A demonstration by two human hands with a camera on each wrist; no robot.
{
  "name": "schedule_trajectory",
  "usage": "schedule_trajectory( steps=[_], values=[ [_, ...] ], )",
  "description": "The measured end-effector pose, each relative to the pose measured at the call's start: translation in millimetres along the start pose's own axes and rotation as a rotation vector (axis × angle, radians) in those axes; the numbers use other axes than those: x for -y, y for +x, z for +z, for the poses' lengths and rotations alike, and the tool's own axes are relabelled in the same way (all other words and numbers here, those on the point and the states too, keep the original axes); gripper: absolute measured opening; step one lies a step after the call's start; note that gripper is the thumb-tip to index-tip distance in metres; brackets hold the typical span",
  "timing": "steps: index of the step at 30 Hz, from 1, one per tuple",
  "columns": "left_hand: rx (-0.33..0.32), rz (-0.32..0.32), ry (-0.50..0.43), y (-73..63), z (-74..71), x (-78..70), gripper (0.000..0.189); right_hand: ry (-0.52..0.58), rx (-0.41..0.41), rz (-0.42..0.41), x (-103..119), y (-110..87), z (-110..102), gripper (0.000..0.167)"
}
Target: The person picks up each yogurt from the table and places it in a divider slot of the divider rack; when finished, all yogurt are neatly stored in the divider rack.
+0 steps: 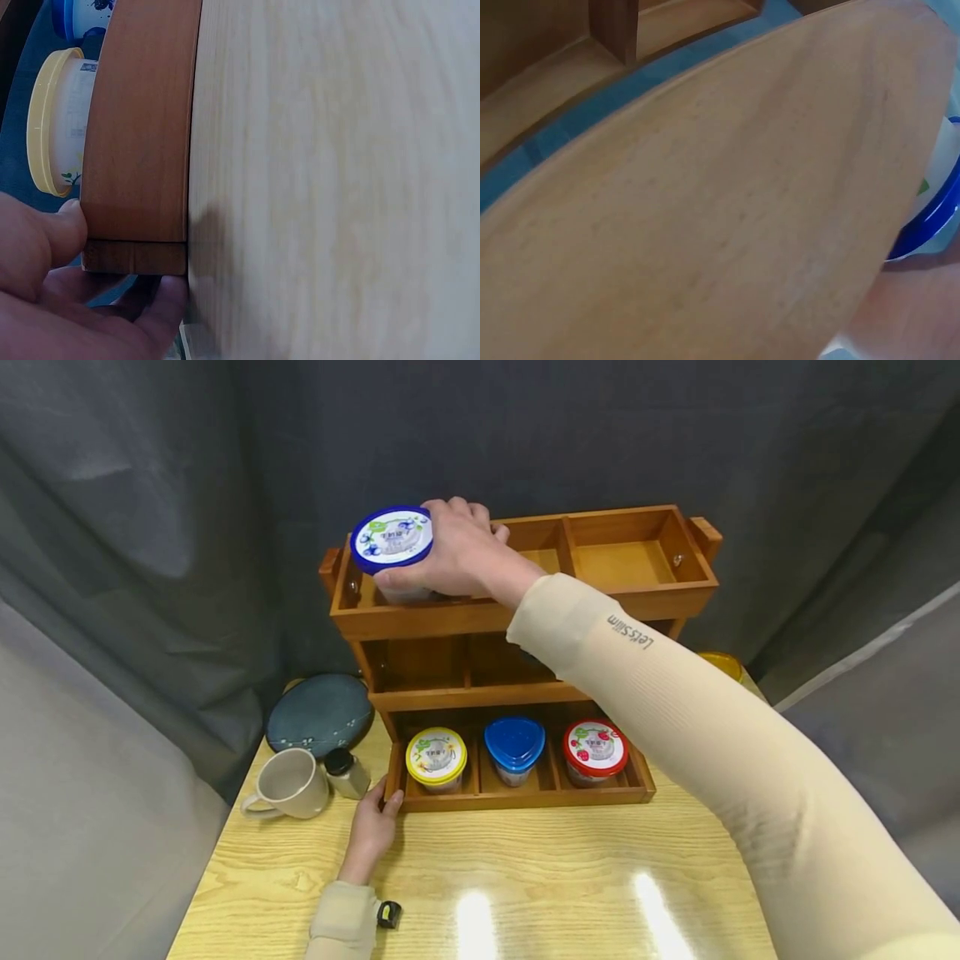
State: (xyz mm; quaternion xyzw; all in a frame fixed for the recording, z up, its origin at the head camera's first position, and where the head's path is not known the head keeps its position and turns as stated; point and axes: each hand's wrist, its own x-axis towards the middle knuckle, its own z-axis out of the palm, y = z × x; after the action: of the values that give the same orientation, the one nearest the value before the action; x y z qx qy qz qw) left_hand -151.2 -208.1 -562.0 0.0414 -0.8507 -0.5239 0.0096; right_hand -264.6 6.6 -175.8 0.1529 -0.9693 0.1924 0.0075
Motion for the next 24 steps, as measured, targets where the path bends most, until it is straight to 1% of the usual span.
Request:
schedule_trajectory(
  steps=[12,17,20,24],
  values=[
    [0.015,-0.001,-0.003,2.3,1.4,1.1,0.049,0.014,0.021,0.008,-3.2,1.7,2.1,0.117],
    [0.015,-0.001,-0.005,4.0,2.0,1.1,0.049,0.002,0.019,0.021,-5.7,-0.4,-1.2,0.126],
    [0.013,0.000,-0.005,4.6,2.1,1.6,0.048,-0.015,-0.004,0.020,-10.3,-6.3,-10.7,0.126],
    [0.004,0.029,0.008,5.3,0.8,1.0,0.047,-0.016,-0.063,-0.012,-21.3,-24.9,-35.8,0.114]
  ],
)
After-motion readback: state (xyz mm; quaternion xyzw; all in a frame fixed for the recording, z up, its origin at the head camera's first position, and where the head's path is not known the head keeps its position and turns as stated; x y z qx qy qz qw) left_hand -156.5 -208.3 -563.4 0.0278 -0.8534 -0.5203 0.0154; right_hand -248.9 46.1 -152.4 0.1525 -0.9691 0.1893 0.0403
